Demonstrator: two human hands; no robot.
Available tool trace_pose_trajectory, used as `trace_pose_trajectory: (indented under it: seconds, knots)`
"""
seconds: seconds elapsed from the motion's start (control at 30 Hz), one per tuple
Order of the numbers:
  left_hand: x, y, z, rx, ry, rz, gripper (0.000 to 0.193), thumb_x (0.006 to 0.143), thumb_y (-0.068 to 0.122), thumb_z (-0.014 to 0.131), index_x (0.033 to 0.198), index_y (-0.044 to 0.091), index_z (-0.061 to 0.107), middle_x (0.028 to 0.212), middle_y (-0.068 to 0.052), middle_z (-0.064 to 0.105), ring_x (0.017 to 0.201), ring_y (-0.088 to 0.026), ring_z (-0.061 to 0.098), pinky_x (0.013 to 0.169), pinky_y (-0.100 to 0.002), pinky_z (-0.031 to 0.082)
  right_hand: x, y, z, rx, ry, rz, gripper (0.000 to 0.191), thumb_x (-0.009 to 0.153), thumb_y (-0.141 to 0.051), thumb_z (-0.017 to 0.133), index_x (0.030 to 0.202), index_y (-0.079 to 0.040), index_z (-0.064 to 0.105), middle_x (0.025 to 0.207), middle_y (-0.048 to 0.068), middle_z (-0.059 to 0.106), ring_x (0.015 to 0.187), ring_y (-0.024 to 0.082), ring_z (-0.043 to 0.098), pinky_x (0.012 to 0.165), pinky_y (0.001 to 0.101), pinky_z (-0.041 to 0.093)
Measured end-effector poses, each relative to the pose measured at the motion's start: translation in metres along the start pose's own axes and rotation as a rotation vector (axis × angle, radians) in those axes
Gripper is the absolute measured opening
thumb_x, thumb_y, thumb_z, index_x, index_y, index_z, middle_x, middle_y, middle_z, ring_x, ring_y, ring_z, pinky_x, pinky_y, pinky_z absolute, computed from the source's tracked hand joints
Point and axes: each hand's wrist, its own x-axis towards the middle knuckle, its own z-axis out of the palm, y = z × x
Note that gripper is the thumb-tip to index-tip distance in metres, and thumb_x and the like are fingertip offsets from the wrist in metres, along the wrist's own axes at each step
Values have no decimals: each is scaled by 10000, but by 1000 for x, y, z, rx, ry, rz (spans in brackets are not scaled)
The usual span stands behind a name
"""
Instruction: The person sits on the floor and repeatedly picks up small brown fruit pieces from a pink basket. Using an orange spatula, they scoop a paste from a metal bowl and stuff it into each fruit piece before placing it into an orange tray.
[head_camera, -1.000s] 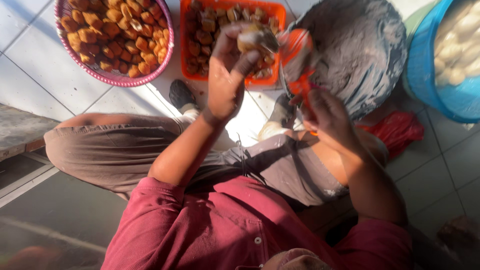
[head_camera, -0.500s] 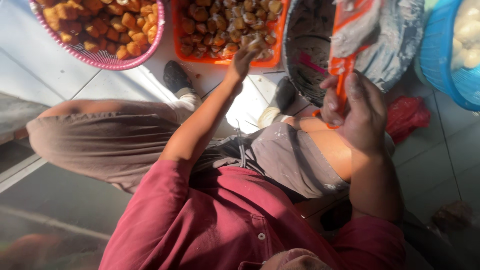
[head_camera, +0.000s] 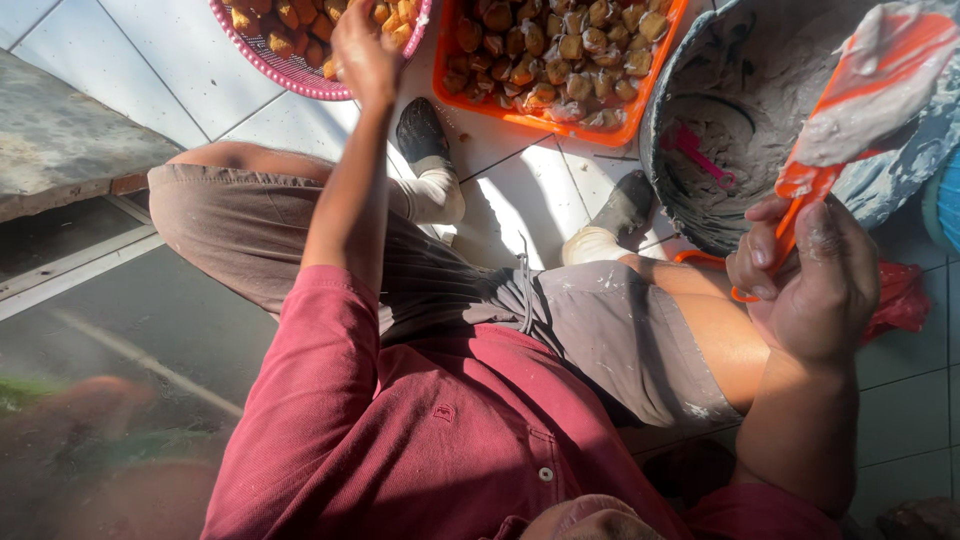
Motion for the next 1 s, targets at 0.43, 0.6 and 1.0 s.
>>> trace_pose_trajectory:
  seconds: [0.43, 0.6, 1.0]
  knots:
    - [22, -45, -6, 384, -572, -360, 448, 703, 312, 873, 1107, 167, 743, 1274, -152, 600, 1190, -358, 566, 963, -427, 498, 11, 0, 14, 14, -19, 6, 349, 1180, -293, 440, 1148, 26, 580, 813, 42, 472, 584, 108, 367, 571, 283, 325]
    - [30, -45, -14, 331, -717, -309, 529, 735, 323, 884, 1180, 113, 690, 1220, -188, 660, 1159, -373, 617, 962, -457, 516, 10, 0, 13, 25, -30, -9, 334, 1168, -280, 436, 1139, 23, 573, 803, 33, 473, 574, 99, 366, 569, 277, 333]
    - [30, 7, -15, -155, -78, -11, 236, 942, 210, 710, 931, -3, 610, 970, -164, 671, 886, -306, 660, 811, -468, 539, 13, 9, 8, 33, -78, -24, 277, 1125, -231, 476, 1127, 21, 591, 776, 14, 482, 551, 69, 373, 530, 244, 323]
